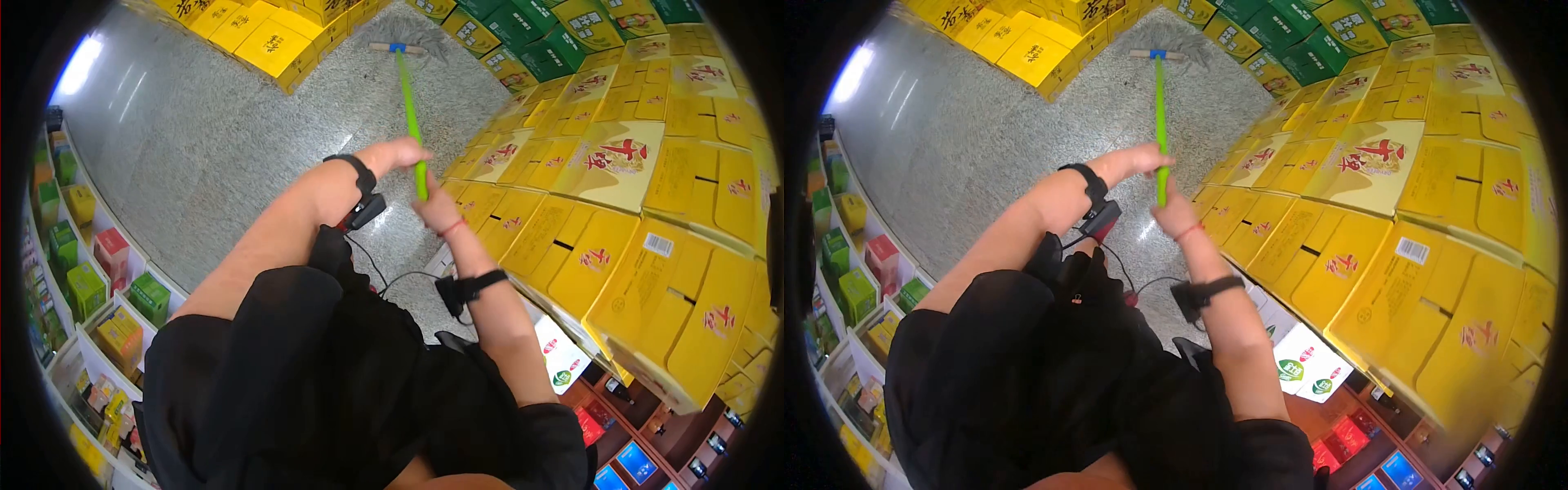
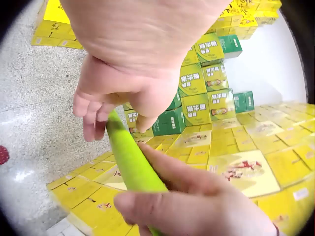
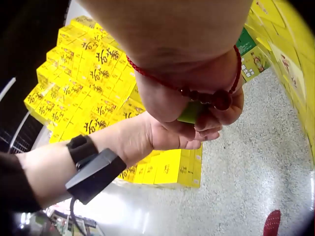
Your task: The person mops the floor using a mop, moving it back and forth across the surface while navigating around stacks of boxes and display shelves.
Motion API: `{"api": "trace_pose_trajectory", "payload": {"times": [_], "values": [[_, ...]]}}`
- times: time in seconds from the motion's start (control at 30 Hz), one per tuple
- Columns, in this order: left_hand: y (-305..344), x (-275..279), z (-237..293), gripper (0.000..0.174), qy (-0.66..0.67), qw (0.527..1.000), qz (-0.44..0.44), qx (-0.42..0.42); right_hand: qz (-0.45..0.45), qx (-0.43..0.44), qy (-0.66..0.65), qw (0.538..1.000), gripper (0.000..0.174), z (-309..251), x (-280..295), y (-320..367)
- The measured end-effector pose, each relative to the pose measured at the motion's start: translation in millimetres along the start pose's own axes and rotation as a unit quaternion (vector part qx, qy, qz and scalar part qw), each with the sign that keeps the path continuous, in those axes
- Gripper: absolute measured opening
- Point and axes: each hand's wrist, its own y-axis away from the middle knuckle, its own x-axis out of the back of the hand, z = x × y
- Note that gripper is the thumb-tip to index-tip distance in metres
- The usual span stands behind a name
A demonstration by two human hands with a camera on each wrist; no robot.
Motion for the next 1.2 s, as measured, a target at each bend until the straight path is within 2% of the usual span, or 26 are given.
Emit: {"api": "trace_pose_trajectory", "payload": {"times": [0.03,0.07,0.1,0.17,0.2,0.23,0.27,0.3,0.37,0.4,0.47,0.5,0.6,0.63,0.73,0.93,1.07,1.17,1.2], "values": [[13.2,-10.3,-12.3,0.048,-0.161,0.986,0.021,-0.047,-0.016,-0.004,0.064,0.998,0.072,3.9,-9.4,26.8],[26.1,-22.7,-26.8,0.050,-0.318,0.943,0.041,-0.092,-0.031,-0.009,0.126,0.991,0.074,8.6,-18.4,55.7],[38.0,-36.0,-44.1,0.050,-0.319,0.942,0.046,-0.097,-0.027,-0.005,0.129,0.991,0.074,16.6,-25.3,84.1],[65.7,-68.3,-77.1,0.056,-0.358,0.924,0.027,-0.128,-0.092,-0.042,0.074,0.992,0.076,35.8,-37.7,140.8],[89.7,-84.8,-79.8,0.056,-0.357,0.925,0.033,-0.130,-0.092,-0.038,0.078,0.992,0.076,42.4,-42.5,168.0],[121.4,-102.8,-75.8,0.057,-0.259,0.965,0.001,-0.031,-0.104,-0.016,0.093,0.990,0.077,48.3,-45.0,198.0],[144.4,-118.9,-76.6,0.059,-0.156,0.985,-0.031,0.066,-0.115,0.006,0.107,0.988,0.078,53.1,-46.2,225.6],[147.5,-138.2,-100.0,0.059,-0.156,0.985,-0.028,0.065,-0.115,0.009,0.108,0.987,0.078,56.1,-47.4,252.1],[145.5,-184.2,-156.8,0.061,-0.022,0.997,-0.017,0.078,-0.143,0.025,0.110,0.983,0.077,65.2,-48.5,307.3],[164.6,-198.7,-156.3,0.061,-0.022,0.997,-0.018,0.076,-0.141,0.025,0.112,0.983,0.077,74.0,-48.2,329.8],[209.7,-224.8,-152.2,0.065,-0.053,0.986,-0.069,0.140,-0.162,0.022,0.149,0.975,0.073,90.7,-47.2,373.5],[217.8,-234.6,-157.3,0.065,-0.051,0.986,-0.069,0.140,-0.165,0.044,0.152,0.974,0.071,91.2,-42.8,394.1],[240.0,-255.2,-173.7,0.073,-0.079,0.961,-0.181,0.193,-0.207,0.029,0.191,0.959,0.072,78.3,-30.1,437.4],[245.4,-258.3,-177.5,0.073,-0.075,0.961,-0.180,0.195,-0.194,0.066,0.183,0.962,0.073,88.8,-30.1,446.5],[258.7,-255.6,-180.5,0.073,-0.090,0.948,-0.215,0.215,-0.230,0.031,0.209,0.950,0.073,75.1,-22.5,455.3],[257.0,-216.6,-182.9,0.067,-0.077,0.959,-0.188,0.197,-0.218,0.092,0.246,0.940,0.071,56.8,-25.9,407.6],[234.3,-158.2,-193.5,0.064,-0.040,0.973,-0.128,0.190,-0.212,0.109,0.251,0.938,0.070,16.1,-33.1,340.1],[230.6,-98.5,-193.8,0.064,0.033,0.985,0.010,0.168,-0.202,0.144,0.229,0.941,0.070,0.6,-54.7,267.0],[230.7,-75.7,-195.7,0.064,0.035,0.985,0.010,0.171,-0.202,0.153,0.228,0.940,0.070,-12.9,-63.2,243.9]]}}
